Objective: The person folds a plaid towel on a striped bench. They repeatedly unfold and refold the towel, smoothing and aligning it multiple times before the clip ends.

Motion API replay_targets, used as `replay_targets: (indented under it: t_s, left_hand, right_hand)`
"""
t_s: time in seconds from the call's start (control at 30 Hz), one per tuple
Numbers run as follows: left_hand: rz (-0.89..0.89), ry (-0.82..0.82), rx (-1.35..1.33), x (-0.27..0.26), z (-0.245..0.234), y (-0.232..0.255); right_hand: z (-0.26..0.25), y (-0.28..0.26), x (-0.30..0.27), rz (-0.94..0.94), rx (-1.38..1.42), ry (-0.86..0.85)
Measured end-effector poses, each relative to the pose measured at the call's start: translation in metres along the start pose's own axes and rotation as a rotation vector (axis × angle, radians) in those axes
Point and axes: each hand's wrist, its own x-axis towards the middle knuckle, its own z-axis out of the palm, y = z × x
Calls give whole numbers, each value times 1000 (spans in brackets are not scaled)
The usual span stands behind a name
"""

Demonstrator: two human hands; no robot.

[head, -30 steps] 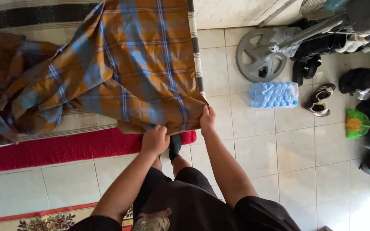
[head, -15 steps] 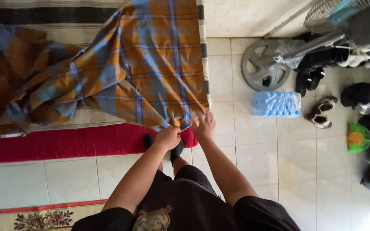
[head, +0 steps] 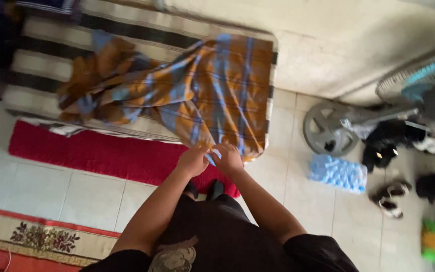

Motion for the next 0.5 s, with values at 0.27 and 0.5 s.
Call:
replay_targets:
  t_s: [0.27,0.5]
  left_hand:
    - [-55,125,-127,-60,-4,-65]
    - [-137,206,-197,-92,-16,-136]
  right_hand:
    - [-25,-65,5,17,185,-362]
    - [-12,-137,44,-251,163,-275]
